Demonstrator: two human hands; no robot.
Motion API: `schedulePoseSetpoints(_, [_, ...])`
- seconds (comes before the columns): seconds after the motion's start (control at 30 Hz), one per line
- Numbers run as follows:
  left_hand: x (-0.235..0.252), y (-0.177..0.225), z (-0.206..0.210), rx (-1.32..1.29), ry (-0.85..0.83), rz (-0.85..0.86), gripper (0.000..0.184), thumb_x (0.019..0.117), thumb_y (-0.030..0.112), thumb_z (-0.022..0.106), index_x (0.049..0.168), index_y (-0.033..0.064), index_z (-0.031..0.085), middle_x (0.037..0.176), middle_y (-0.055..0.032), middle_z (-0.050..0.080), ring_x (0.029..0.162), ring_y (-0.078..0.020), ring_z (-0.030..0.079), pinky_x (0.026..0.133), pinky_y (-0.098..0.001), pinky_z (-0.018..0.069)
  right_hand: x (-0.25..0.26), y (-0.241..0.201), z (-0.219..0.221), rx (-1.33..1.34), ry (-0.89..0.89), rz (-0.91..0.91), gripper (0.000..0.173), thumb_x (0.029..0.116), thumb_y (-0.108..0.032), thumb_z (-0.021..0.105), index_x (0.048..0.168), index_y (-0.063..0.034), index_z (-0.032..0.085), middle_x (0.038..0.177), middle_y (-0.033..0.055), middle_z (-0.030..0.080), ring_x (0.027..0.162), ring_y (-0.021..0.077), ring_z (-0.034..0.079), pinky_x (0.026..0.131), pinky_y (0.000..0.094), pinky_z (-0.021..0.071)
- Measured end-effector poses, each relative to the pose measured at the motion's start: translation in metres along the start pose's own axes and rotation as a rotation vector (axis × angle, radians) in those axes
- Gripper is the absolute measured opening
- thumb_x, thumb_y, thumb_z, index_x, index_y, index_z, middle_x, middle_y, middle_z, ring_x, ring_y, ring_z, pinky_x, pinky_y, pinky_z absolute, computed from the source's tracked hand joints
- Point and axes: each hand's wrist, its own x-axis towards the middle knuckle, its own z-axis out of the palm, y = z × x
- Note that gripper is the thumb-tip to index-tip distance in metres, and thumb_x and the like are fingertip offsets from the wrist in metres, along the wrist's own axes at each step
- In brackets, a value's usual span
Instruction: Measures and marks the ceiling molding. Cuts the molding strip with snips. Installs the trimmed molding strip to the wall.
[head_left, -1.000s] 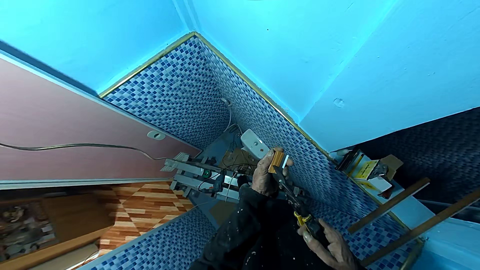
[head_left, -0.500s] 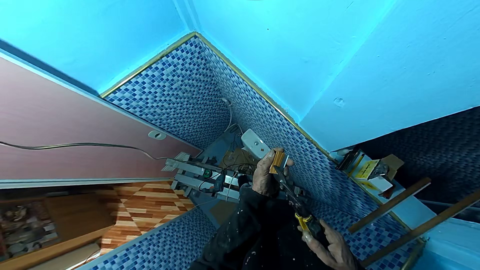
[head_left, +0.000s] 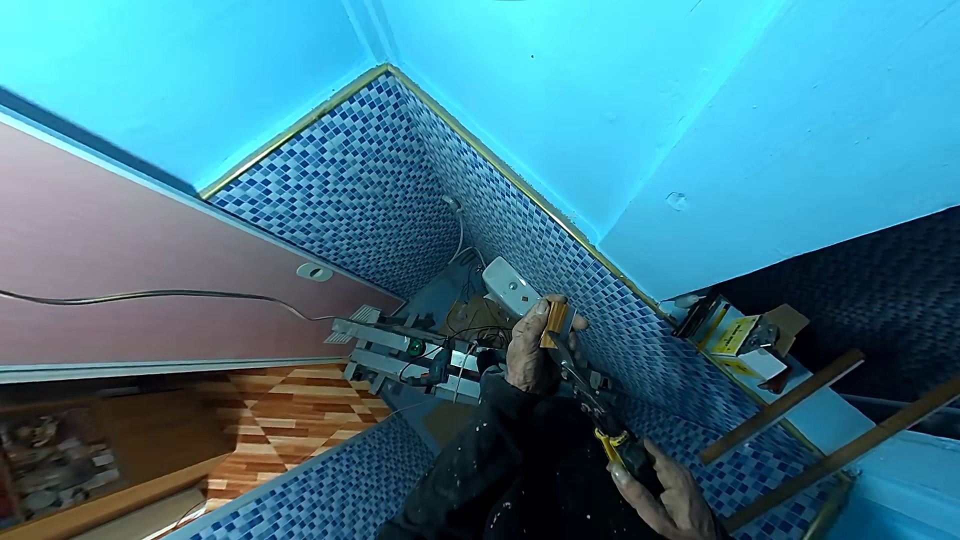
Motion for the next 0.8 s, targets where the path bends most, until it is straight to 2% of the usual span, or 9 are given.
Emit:
schedulePoseSetpoints(0.2, [0.000, 0.001, 0.004, -0.012, 0.007, 0.005, 0.041, 0.1099, 0.028, 0.028, 0.119, 0.0055, 0.061, 0.087, -0.0155, 0.072, 0.061, -0.0171, 0.066, 0.056, -0.0270, 0.0562, 0.000, 0.000, 0.001, -0.077, 0.047, -0.050, 0.043, 0.0961, -0.040, 0.060, 0.094, 0.0028, 0.068, 0.071, 0.0066, 0.067, 0.064, -0.0008, 0.063, 0.060, 0.0167, 0.0523])
schedulePoseSetpoints(0.3, [0.000, 0.002, 0.003, 0.000, 0.017, 0.010, 0.041, 0.1096, 0.028, 0.030, 0.121, 0.0054, 0.062, 0.087, -0.0151, 0.072, 0.063, -0.0169, 0.067, 0.058, -0.0274, 0.0572, -0.002, -0.003, -0.004, 0.045, -0.005, 0.019, 0.037, 0.0967, -0.036, 0.061, 0.099, 0.0009, 0.068, 0.079, 0.0038, 0.072, 0.070, -0.0008, 0.067, 0.064, 0.0186, 0.0563])
schedulePoseSetpoints(0.4, [-0.001, 0.002, 0.001, 0.015, 0.025, 0.023, 0.039, 0.1092, 0.026, 0.032, 0.119, 0.0042, 0.064, 0.087, -0.0148, 0.073, 0.063, -0.0163, 0.068, 0.057, -0.0269, 0.0573, -0.001, -0.011, -0.012, 0.189, -0.078, 0.105, 0.028, 0.0963, -0.027, 0.063, 0.105, -0.0005, 0.066, 0.087, 0.0017, 0.076, 0.078, 0.0053, 0.073, 0.072, 0.0254, 0.0624])
schedulePoseSetpoints(0.57, [-0.001, 0.003, 0.003, 0.041, 0.043, 0.021, 0.040, 0.1081, 0.022, 0.031, 0.117, 0.0019, 0.064, 0.086, -0.0148, 0.073, 0.063, -0.0158, 0.068, 0.057, -0.0272, 0.0573, 0.001, -0.019, -0.025, 0.222, -0.142, 0.151, 0.021, 0.0975, -0.022, 0.061, 0.107, -0.0040, 0.065, 0.090, -0.0004, 0.078, 0.083, 0.0065, 0.074, 0.076, 0.0253, 0.0619])
schedulePoseSetpoints(0.67, [-0.001, 0.004, 0.003, 0.071, 0.062, 0.024, 0.041, 0.1079, 0.021, 0.030, 0.118, 0.0021, 0.064, 0.087, -0.0135, 0.073, 0.065, -0.0151, 0.068, 0.060, -0.0277, 0.0575, 0.004, -0.020, -0.032, 0.207, -0.185, 0.142, 0.021, 0.0990, -0.024, 0.058, 0.107, -0.0054, 0.064, 0.093, -0.0015, 0.078, 0.080, 0.0029, 0.071, 0.073, 0.0230, 0.0587])
schedulePoseSetpoints(0.8, [-0.003, 0.009, 0.001, 0.084, 0.068, -0.005, 0.040, 0.1081, 0.019, 0.031, 0.118, 0.0011, 0.066, 0.089, -0.0137, 0.073, 0.070, -0.0160, 0.069, 0.064, -0.0287, 0.0591, 0.006, -0.022, -0.034, 0.230, -0.214, 0.142, 0.020, 0.0990, -0.023, 0.057, 0.107, -0.0058, 0.064, 0.096, -0.0002, 0.079, 0.083, 0.0031, 0.072, 0.075, 0.0227, 0.0588])
